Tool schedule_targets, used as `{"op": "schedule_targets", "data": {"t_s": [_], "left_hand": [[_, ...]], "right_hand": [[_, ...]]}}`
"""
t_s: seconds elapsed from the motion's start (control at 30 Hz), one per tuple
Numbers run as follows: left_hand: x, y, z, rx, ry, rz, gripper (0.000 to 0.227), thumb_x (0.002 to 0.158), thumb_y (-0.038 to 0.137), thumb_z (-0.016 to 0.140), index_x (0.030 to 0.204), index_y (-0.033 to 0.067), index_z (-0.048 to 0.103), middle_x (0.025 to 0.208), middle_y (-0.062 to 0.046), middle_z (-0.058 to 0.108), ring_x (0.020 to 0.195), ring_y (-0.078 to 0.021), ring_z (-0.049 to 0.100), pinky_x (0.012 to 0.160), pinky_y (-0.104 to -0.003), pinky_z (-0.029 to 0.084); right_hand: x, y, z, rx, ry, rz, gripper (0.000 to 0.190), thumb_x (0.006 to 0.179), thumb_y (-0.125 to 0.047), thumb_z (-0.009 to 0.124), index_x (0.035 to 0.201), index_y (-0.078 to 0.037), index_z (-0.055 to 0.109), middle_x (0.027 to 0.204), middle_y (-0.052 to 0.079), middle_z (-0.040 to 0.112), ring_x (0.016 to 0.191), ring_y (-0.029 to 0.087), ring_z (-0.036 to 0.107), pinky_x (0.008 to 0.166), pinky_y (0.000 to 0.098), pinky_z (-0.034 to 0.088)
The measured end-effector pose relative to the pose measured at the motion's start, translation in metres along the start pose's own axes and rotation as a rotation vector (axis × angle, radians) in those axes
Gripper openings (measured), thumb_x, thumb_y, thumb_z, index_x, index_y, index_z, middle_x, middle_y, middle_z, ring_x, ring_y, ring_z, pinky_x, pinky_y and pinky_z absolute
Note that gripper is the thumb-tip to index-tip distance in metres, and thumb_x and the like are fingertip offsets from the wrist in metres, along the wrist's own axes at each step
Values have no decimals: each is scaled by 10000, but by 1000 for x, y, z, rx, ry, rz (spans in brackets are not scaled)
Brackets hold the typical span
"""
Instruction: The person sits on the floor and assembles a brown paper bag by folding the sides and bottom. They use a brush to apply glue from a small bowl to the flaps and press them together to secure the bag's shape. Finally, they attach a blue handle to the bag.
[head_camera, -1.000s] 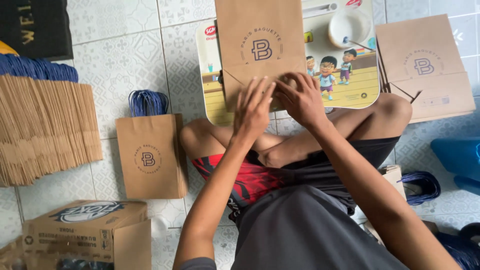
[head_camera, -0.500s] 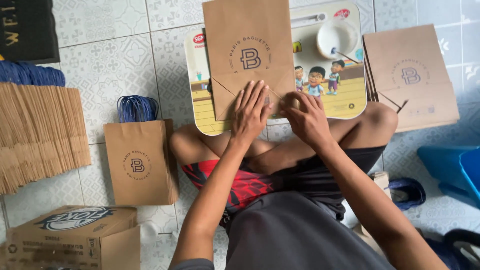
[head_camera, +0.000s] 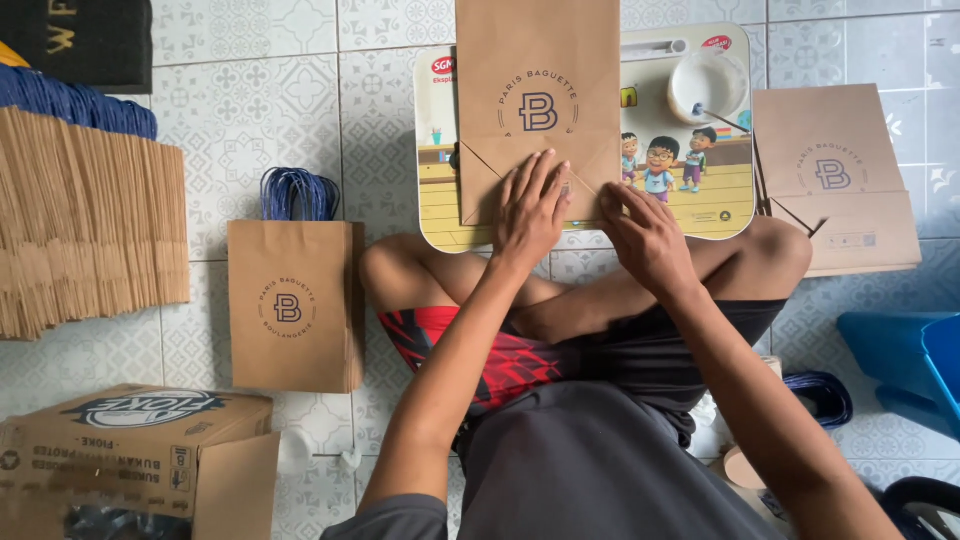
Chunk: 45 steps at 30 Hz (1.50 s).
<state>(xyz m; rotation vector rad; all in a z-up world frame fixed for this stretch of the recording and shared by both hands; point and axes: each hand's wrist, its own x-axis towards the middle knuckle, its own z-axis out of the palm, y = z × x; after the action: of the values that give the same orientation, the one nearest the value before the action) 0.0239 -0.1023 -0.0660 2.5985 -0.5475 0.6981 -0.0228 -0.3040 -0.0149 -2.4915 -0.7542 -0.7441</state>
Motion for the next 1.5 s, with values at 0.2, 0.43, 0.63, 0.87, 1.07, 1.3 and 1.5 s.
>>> {"op": "schedule_targets", "data": {"t_s": [0.2, 0.43, 0.63, 0.87, 1.07, 1.3, 1.5], "left_hand": [[-1, 8, -3, 0, -79, -134, 482, 1032, 436, 506, 1404, 140, 587, 1493, -113, 511, 1442, -299, 455, 1173, -499, 359], [-29, -28, -78, 44, -162, -235, 396, 998, 219, 610, 1393, 204, 598, 1571, -164, 409, 1526, -388, 278, 1181, -711, 169], [-35, -56, -125, 147, -111, -449, 361, 1025, 187, 561, 1383, 194, 606, 1606, -180, 355, 1517, -433, 253, 1137, -725, 244], [-48, -68, -136, -55, -481, -250, 499, 1058, 369, 485, 1542, 251, 454, 1686, -108, 263, 1574, -341, 149, 1147, -769, 25], [-31, -104, -137, -34, -438, -352, 465, 1077, 287, 476, 1541, 313, 468, 1694, -149, 189, 1552, -421, 162, 1141, -756, 139], [-35, -128, -110, -321, -121, -577, 386, 1016, 352, 675, 1400, 337, 640, 886, -40, 585, 806, -257, 655, 770, -394, 533], [-51, -165, -104, -506, -327, -465, 462, 1014, 237, 652, 1469, 292, 592, 974, -66, 580, 830, -257, 661, 737, -352, 559]], "right_hand": [[-6, 11, -5, 75, -45, -47, 191, 905, -106, 818, 1075, -36, 765, 1336, 200, 713, 1222, 385, 686, 985, 477, 550], [4, -51, -8, 150, -139, -75, 272, 839, -149, 827, 1042, 8, 736, 1294, 243, 690, 1146, 428, 694, 942, 517, 568], [30, -69, 5, 291, -211, -76, 330, 892, -238, 783, 1183, -93, 728, 1324, 176, 678, 1229, 352, 664, 1003, 505, 503], [41, 8, 20, 28, -263, 51, 615, 821, -267, 846, 1402, -146, 683, 1526, 187, 581, 1402, 397, 541, 1086, 637, 420], [20, -20, 7, -96, -329, 57, 509, 893, -367, 785, 1383, -274, 682, 1402, 74, 649, 1305, 266, 601, 1134, 558, 384], [19, -54, -10, -138, -234, 98, 360, 917, -352, 789, 1266, -272, 747, 1142, 26, 681, 1038, 212, 647, 1017, 414, 429], [31, -24, 14, -158, -274, 119, 358, 909, -391, 802, 1245, -276, 759, 845, -29, 671, 839, 166, 679, 897, 362, 487]]}}
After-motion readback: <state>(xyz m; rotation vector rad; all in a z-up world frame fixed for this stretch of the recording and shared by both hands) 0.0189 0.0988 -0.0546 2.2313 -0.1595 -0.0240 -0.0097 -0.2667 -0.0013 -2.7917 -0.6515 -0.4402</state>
